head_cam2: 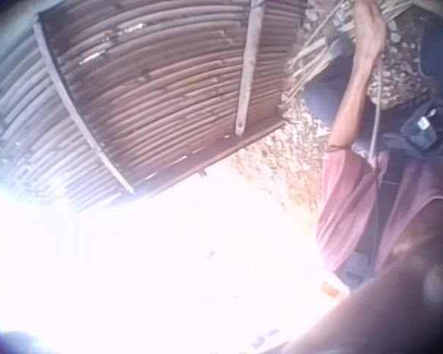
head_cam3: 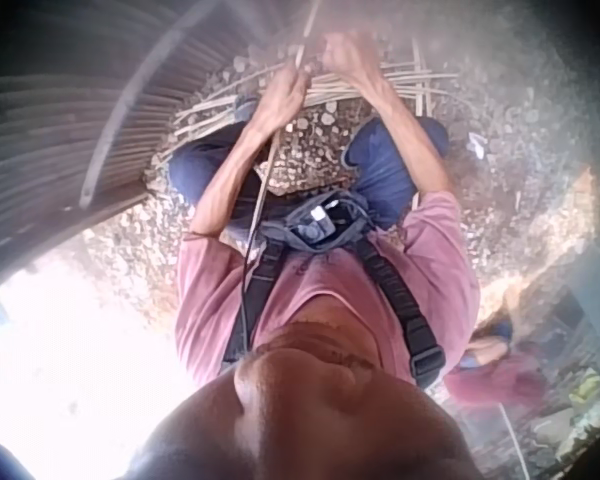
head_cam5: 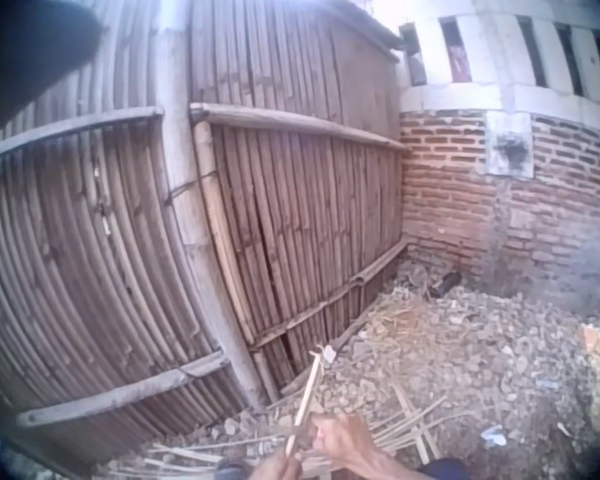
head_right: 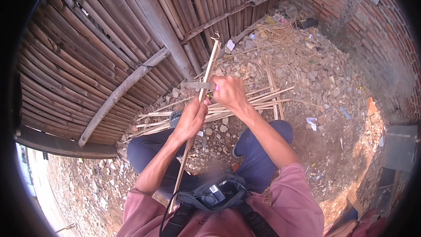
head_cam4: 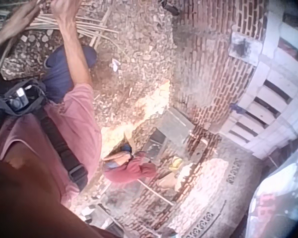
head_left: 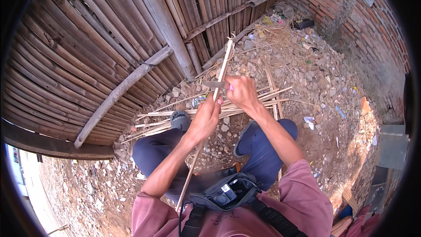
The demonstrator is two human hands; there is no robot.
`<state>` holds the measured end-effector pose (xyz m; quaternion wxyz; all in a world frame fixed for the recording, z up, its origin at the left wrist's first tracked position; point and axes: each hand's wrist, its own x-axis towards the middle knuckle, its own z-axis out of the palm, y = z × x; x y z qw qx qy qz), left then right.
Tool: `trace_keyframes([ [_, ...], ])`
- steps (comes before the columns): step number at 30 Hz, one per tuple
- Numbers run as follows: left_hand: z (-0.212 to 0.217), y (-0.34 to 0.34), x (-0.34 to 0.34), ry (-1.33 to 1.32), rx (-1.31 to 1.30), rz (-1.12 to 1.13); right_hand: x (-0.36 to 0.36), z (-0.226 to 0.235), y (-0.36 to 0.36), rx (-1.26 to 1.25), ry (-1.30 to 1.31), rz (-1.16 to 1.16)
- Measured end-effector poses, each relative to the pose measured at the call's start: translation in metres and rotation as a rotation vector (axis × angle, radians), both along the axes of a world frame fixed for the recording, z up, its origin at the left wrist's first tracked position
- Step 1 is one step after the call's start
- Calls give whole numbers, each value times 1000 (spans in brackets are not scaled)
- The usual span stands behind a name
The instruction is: The person shaves bamboo sticks using a small knife, holding the sticks by hand while sitting outdoors near a bamboo structure.
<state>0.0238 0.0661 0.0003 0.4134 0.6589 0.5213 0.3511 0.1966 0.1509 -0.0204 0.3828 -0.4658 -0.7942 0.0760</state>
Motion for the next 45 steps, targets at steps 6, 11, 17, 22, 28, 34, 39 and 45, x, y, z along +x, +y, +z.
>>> trace_keyframes([
  [6, 12, -3, -1, 68, -38, 3, 10, 2, 14, 67, -30, -113],
  [11, 13, -5, -6, 129, -88, -33, 26, 2, 27, 0, -82, -223],
  [17, 13, -5, -11, -7, -290, -122, 29, -8, 27, 100, -52, -144],
  [22, 11, 0, -18, -390, -444, -150, 18, -9, 17, 42, -56, -53],
  [28, -2, 5, -13, -286, -380, -92, 3, -2, 6, 45, -107, 13],
  [34, -20, 8, -1, -180, -105, -28, 2, 1, 8, 29, -101, -31],
  [39, -15, 3, 13, 75, 92, 81, 6, -5, 15, 30, -97, -89],
  [45, -13, 0, 16, 118, 12, 80, 12, -14, 26, 30, -136, -127],
])
